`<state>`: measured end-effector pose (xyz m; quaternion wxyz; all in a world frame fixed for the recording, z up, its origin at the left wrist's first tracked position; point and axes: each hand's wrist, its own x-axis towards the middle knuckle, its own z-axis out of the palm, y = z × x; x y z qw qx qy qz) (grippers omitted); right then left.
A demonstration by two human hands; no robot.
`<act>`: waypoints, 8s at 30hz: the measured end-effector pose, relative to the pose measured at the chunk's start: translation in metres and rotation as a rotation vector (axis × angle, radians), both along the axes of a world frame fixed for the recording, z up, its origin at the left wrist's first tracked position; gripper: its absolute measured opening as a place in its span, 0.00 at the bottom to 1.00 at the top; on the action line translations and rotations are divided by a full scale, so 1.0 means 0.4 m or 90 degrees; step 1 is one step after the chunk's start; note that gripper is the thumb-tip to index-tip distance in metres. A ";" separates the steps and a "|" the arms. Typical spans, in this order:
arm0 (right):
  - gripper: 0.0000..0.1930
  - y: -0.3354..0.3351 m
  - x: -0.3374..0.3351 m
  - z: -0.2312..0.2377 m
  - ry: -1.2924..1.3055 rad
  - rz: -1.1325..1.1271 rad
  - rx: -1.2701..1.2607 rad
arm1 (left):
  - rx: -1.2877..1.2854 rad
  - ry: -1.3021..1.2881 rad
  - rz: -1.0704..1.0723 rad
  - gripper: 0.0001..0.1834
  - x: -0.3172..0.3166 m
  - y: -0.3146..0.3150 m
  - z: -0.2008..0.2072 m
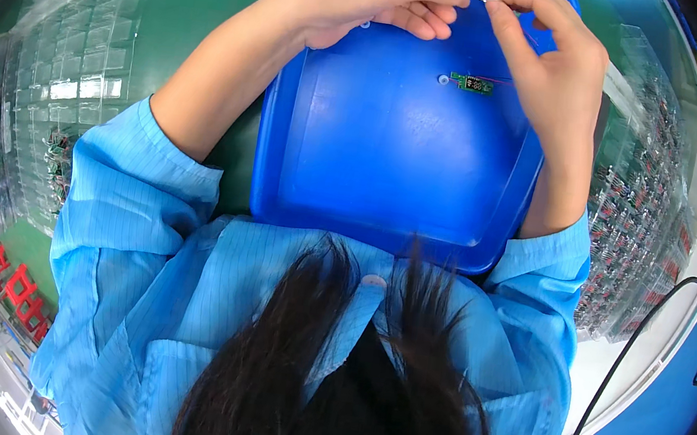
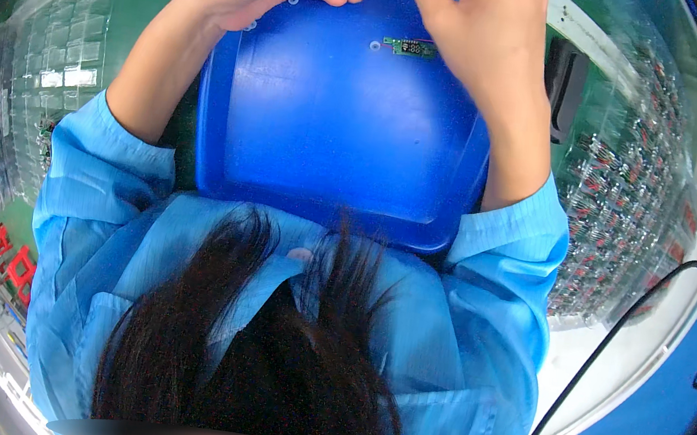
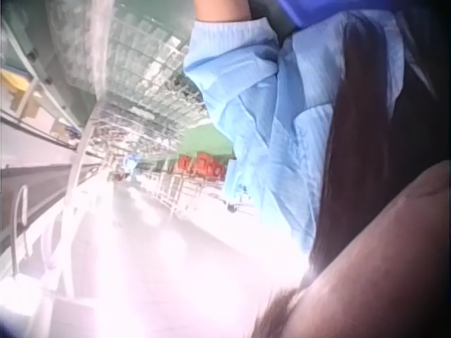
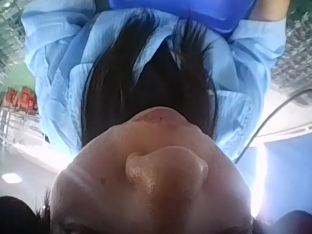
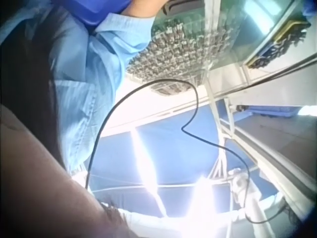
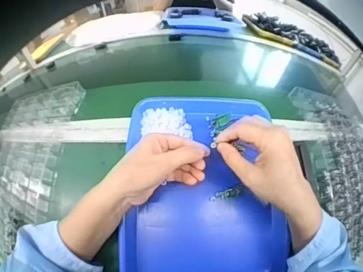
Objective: The person assembles small electronic components by hand, placing tiny plastic rings onto circuit boards.
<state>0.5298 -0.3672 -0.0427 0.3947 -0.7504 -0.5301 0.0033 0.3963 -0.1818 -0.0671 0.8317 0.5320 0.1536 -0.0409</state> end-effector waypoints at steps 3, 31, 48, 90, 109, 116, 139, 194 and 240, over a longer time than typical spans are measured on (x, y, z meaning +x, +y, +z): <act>0.07 0.014 -0.044 0.015 -0.270 -0.011 0.018 | 0.017 -0.020 0.020 0.09 -0.007 -0.012 -0.005; 0.03 0.012 -0.072 0.069 0.251 -0.033 0.045 | -0.079 -0.107 0.077 0.11 -0.019 -0.024 0.011; 0.04 0.004 -0.051 0.024 -0.022 -0.066 0.041 | 0.259 -0.350 0.171 0.07 -0.015 -0.085 0.001; 0.05 0.021 -0.118 0.091 -0.067 -0.088 0.048 | -0.017 -0.158 0.123 0.09 -0.025 -0.045 0.001; 0.07 0.007 -0.058 0.022 -0.210 -0.062 0.071 | 0.291 -0.218 0.180 0.09 -0.030 -0.088 0.028; 0.09 -0.008 -0.050 0.020 0.085 -0.078 -0.001 | 0.308 -0.192 0.160 0.09 -0.039 -0.083 0.034; 0.08 -0.043 0.020 0.015 0.090 -0.001 -0.190 | 0.998 -0.287 -0.067 0.06 -0.130 0.028 0.054; 0.03 0.015 -0.031 0.016 0.448 -0.045 -0.012 | 0.186 -0.074 0.075 0.08 0.018 -0.034 -0.006; 0.07 0.010 -0.025 0.000 -0.094 -0.036 0.123 | 0.127 -0.189 0.141 0.10 0.015 -0.070 0.002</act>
